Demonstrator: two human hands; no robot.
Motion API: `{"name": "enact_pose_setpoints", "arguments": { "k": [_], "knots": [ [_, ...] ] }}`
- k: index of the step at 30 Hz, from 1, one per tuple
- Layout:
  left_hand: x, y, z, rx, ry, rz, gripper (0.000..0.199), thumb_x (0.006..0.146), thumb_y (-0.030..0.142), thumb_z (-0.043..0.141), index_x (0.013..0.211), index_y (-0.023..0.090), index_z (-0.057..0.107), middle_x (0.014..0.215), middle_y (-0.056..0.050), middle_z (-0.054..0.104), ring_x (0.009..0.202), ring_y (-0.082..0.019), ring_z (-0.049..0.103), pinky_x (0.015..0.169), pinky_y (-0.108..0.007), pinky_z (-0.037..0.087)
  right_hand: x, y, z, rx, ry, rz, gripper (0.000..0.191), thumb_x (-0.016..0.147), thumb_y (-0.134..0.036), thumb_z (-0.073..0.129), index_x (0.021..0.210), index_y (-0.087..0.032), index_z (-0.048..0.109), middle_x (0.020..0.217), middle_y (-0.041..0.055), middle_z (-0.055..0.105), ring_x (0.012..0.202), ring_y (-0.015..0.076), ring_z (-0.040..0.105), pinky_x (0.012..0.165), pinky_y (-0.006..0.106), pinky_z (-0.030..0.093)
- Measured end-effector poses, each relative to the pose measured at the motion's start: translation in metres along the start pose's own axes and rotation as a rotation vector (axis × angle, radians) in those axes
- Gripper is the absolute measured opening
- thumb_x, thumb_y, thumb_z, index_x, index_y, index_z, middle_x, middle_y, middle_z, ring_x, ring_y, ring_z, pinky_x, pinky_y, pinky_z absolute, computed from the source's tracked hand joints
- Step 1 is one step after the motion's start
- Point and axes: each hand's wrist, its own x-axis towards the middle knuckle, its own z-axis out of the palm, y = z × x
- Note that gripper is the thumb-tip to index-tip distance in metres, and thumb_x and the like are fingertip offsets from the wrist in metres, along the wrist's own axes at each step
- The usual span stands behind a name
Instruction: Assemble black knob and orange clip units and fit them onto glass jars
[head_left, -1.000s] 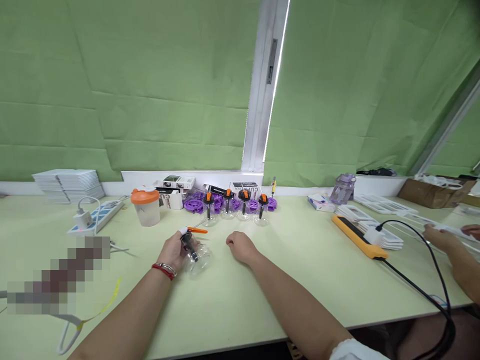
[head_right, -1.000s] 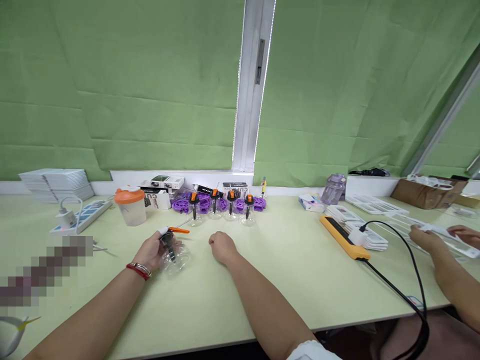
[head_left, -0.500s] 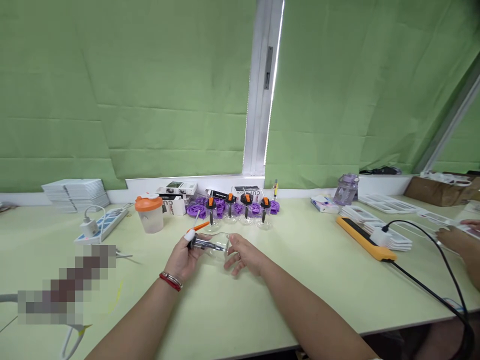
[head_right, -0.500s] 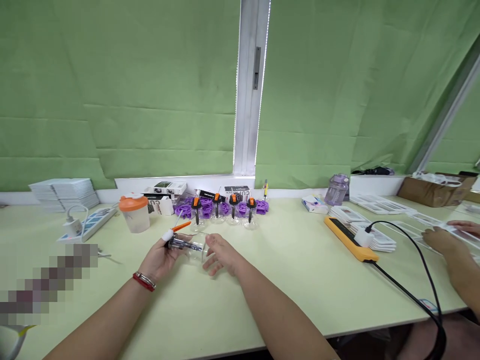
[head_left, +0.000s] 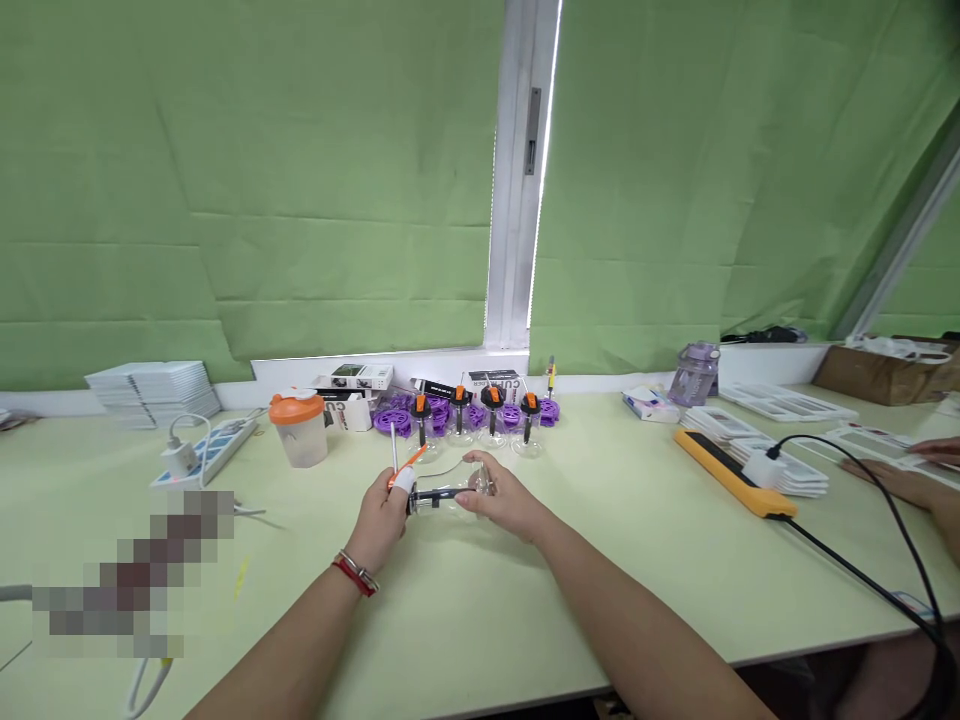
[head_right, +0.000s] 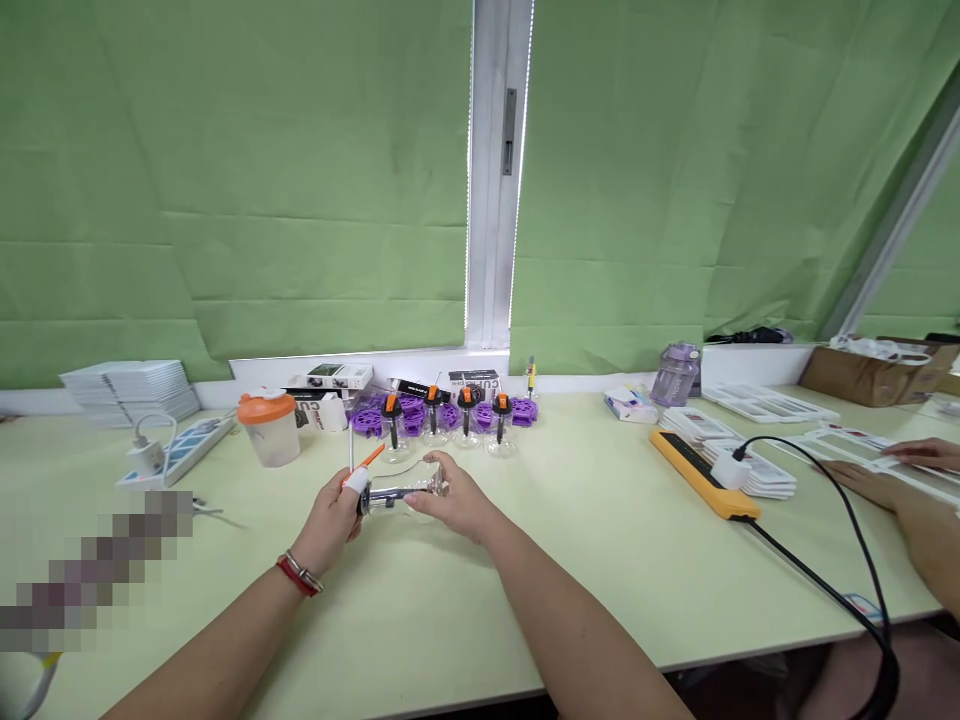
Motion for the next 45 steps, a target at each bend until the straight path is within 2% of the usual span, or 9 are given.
{"name": "enact_pose_setpoints", "arguments": {
  "k": [10,13,17,23,29,34,39,42,45],
  "knots": [
    [0.002,0.003,-0.005,-0.088,-0.018,-0.115,0.037,0.079,0.054,0.046,0.061,0.023,0.039,0.037,0.008,0.03,0.03,-0.007,0.023,0.029,-0.02,0.021,-0.008,-0.009,-0.002,-0.385,0.002,-0.476,0.079,0.061,-0.037,0.078,0.132,-0.034,0.041,0.137,0.0076,0.035,0.121,0.0267,0.038,0.091,0.037,0.041],
    [0.003,0.003,-0.007,-0.069,0.015,-0.035,0.036,0.08,0.053,0.045,0.061,0.023,0.038,0.039,0.007,0.031,0.031,-0.008,0.025,0.03,-0.02,0.024,-0.003,-0.004,-0.001,-0.191,0.011,-0.317,0.089,0.061,-0.051,0.075,0.137,-0.035,0.032,0.138,0.0094,0.033,0.119,0.0264,0.043,0.087,0.036,0.045],
    [0.003,0.002,-0.009,0.01,0.055,0.053,0.034,0.08,0.051,0.046,0.062,0.022,0.04,0.043,0.006,0.034,0.034,-0.009,0.032,0.031,-0.02,0.024,0.001,0.003,-0.002,0.153,-0.093,0.181,0.076,0.079,-0.073,0.033,0.135,-0.023,0.033,0.104,0.0124,0.053,0.071,0.0191,0.062,0.053,0.03,0.049],
    [0.004,0.001,-0.011,0.019,0.038,0.042,0.036,0.082,0.052,0.043,0.061,0.022,0.04,0.042,0.006,0.033,0.033,-0.009,0.029,0.032,-0.021,0.023,-0.005,-0.005,-0.013,0.069,-0.079,-0.176,0.086,0.06,-0.038,0.079,0.135,-0.035,0.036,0.137,0.0075,0.038,0.114,0.0203,0.046,0.087,0.031,0.046],
    [0.002,-0.001,-0.008,0.113,0.011,0.12,0.034,0.08,0.049,0.049,0.062,0.021,0.042,0.047,0.005,0.035,0.037,-0.008,0.033,0.034,-0.02,0.024,0.002,0.007,-0.01,0.19,-0.122,0.224,0.068,0.08,-0.068,0.041,0.13,-0.022,0.038,0.109,0.0133,0.052,0.069,0.0197,0.062,0.054,0.034,0.051],
    [0.004,-0.002,-0.008,0.053,0.012,0.034,0.037,0.081,0.053,0.044,0.063,0.021,0.04,0.042,0.007,0.035,0.034,-0.008,0.03,0.032,-0.02,0.023,-0.001,0.005,-0.01,-0.177,-0.035,-0.284,0.073,0.064,-0.039,0.076,0.128,-0.028,0.041,0.129,0.0085,0.043,0.105,0.0211,0.054,0.092,0.039,0.046],
    [0.008,-0.003,-0.009,-0.056,-0.044,-0.256,0.041,0.077,0.059,0.045,0.061,0.022,0.037,0.036,0.008,0.034,0.029,-0.007,0.023,0.03,-0.021,0.021,0.001,0.008,-0.007,-0.623,0.03,-0.732,0.065,0.071,-0.012,0.065,0.13,-0.027,0.04,0.134,0.0102,0.041,0.129,0.0246,0.034,0.105,0.045,0.034],
    [0.009,-0.002,-0.011,-0.096,-0.069,-0.336,0.04,0.076,0.059,0.044,0.061,0.022,0.039,0.035,0.008,0.034,0.027,-0.007,0.022,0.029,-0.021,0.02,0.003,0.011,-0.002,-0.759,0.03,-0.827,0.053,0.08,-0.006,0.048,0.128,-0.027,0.042,0.134,0.0109,0.04,0.133,0.0232,0.029,0.103,0.045,0.036],
    [0.009,0.0,-0.014,-0.067,-0.046,-0.261,0.039,0.077,0.057,0.043,0.06,0.022,0.039,0.035,0.008,0.033,0.027,-0.007,0.023,0.03,-0.021,0.021,0.001,0.011,0.001,-0.693,0.048,-0.741,0.058,0.08,-0.025,0.06,0.133,-0.026,0.035,0.143,0.0135,0.027,0.136,0.027,0.024,0.104,0.048,0.034]
  ]
}}
